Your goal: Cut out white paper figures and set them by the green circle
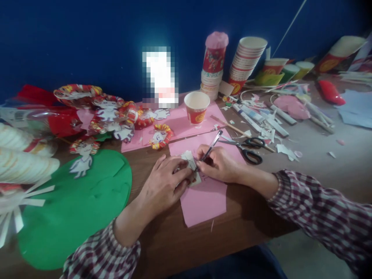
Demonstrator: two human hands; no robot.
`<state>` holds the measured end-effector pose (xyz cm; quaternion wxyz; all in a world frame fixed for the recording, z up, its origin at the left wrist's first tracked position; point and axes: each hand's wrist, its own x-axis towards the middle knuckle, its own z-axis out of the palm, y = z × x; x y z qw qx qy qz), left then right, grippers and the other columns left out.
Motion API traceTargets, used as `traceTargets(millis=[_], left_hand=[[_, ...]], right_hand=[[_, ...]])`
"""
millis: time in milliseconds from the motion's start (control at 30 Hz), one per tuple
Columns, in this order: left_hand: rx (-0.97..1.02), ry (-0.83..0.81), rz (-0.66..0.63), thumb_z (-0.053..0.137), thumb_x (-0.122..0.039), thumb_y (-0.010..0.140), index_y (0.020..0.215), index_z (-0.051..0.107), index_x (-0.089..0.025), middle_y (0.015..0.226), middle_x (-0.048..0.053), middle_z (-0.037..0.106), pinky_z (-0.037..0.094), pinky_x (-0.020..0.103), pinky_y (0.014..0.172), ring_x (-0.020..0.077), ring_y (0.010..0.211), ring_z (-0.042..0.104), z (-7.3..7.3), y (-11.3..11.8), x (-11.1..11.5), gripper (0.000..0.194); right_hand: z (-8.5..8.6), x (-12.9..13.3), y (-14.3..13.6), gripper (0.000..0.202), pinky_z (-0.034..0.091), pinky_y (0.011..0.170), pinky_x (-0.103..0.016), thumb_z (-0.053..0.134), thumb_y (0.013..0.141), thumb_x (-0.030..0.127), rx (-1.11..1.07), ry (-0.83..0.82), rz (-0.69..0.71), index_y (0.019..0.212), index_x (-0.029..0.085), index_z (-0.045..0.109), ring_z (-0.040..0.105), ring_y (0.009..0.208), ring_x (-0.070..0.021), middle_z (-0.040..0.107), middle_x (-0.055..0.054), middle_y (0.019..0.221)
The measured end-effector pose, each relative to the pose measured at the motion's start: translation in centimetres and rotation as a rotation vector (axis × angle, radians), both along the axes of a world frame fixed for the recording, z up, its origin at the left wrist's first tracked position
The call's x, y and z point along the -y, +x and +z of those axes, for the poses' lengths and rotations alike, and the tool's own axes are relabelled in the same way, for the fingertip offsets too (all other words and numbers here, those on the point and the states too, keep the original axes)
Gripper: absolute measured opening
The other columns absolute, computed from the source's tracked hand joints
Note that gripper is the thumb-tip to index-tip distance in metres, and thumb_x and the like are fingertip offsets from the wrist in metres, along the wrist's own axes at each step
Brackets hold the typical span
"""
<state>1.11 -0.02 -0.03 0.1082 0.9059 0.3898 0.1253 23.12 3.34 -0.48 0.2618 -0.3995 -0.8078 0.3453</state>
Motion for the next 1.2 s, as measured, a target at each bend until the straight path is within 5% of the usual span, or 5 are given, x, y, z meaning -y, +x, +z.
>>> traceTargets(millis=[1200], left_hand=[[0.001,-0.019,-0.005,0.052,-0.021,0.087,0.105,0.064,-0.029,0.12,0.006,0.057,0.031,0.054,0.105,0.024,0.116,0.05,-0.14,-0.17,-0.03,0.023]], right_hand=[[0.69,0.01,-0.01,0.007,0.027,0.048,-0.022,0.052,0.079,0.019,0.002,-0.069,0.022,0.08,0.019,0.046,0.04,0.048,-0.0084,0.044,0.007,0.056]])
